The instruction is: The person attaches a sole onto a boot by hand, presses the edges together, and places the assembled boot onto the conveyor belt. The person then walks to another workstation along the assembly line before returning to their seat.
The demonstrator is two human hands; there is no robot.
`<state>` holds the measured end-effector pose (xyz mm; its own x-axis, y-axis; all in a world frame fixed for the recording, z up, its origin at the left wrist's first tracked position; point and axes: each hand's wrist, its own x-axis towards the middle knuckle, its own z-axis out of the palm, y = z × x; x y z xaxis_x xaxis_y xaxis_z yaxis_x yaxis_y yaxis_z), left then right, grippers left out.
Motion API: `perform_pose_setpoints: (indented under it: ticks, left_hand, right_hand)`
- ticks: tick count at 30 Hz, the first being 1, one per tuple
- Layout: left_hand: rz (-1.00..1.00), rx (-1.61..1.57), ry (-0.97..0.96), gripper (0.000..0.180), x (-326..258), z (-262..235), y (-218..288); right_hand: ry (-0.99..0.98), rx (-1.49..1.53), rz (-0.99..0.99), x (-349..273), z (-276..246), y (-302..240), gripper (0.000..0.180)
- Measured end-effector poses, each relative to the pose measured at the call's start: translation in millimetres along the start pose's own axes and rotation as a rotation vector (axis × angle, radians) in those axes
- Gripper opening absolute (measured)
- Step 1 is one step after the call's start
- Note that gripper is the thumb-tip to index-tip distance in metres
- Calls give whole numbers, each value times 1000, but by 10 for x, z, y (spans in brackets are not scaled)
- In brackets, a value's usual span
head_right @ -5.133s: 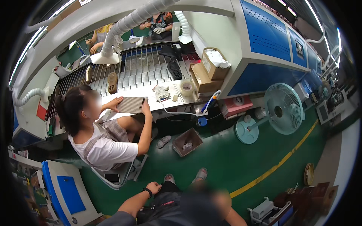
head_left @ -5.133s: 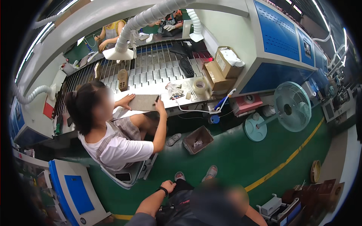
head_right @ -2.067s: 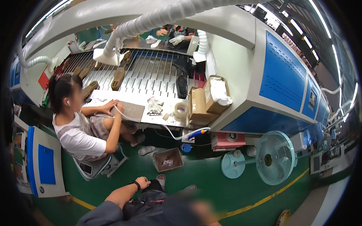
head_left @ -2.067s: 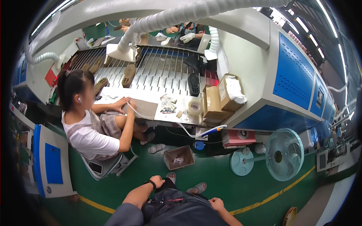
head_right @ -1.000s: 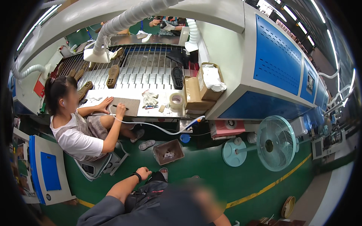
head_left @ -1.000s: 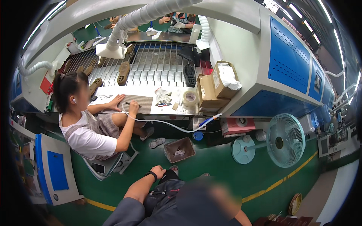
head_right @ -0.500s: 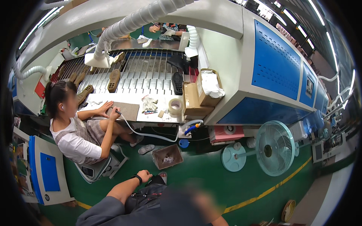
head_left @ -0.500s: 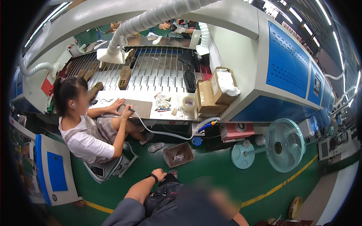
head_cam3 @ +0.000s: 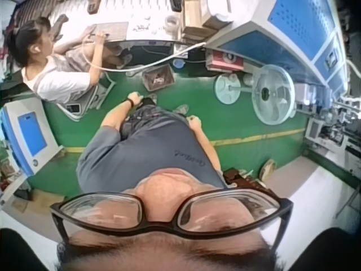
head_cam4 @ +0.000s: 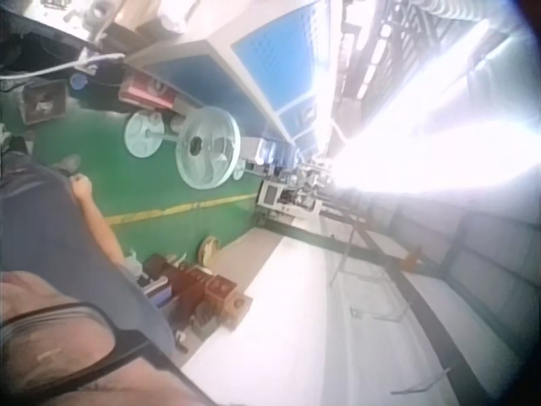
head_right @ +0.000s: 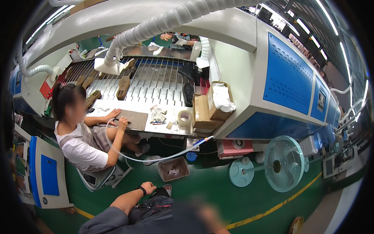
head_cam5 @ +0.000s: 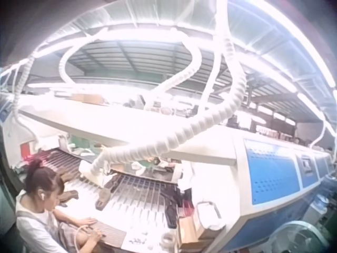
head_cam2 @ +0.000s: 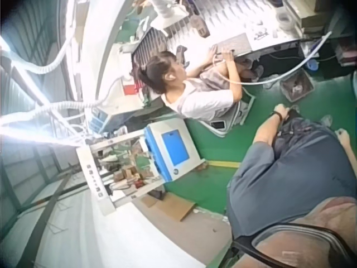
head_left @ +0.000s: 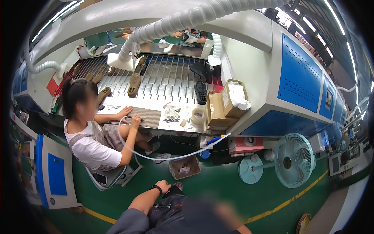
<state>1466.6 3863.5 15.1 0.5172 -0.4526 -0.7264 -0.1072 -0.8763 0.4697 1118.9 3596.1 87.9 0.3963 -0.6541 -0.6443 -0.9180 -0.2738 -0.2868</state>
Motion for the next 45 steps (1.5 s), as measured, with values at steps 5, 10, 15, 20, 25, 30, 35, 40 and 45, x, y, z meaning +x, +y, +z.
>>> perform_pose_setpoints:
  ticks: [5,10,15,20,25,30,35,40,45]
  left_hand:
    - [-3,-7,10,50,-22,-25,-26]
    - [-3,6,9,50,-22,-43,-31]
    - [7,-9,17,50,7,-71,-48]
    - [13,5,29,49,41,-53,-57]
    - [2,10,17,46,44,14,-173]
    - [-19,33,8,47,51,79,-256]
    - [-25,-16,44,46,-7,30,-222]
    - [-32,-16,16,46,-57,-8,-213]
    - [-56,-29,15,46,-116,42,-289]
  right_hand:
    - [0,-18,-8,49,31,-6,36]
    - [6,-10,-4,59,50,-19,36]
    - [6,7,-6,65,44,-56,35]
    - [32,-3,-9,33,52,-62,35]
    - [37,-13,-74,27,43,-21,36]
    - [24,-38,-53,3,111,-6,36]
    - [17,-43,-37,12,83,-41,37]
    - [14,-26,-45,31,95,-62,34]
    - [-17,-36,-19,-28,104,-77,34]
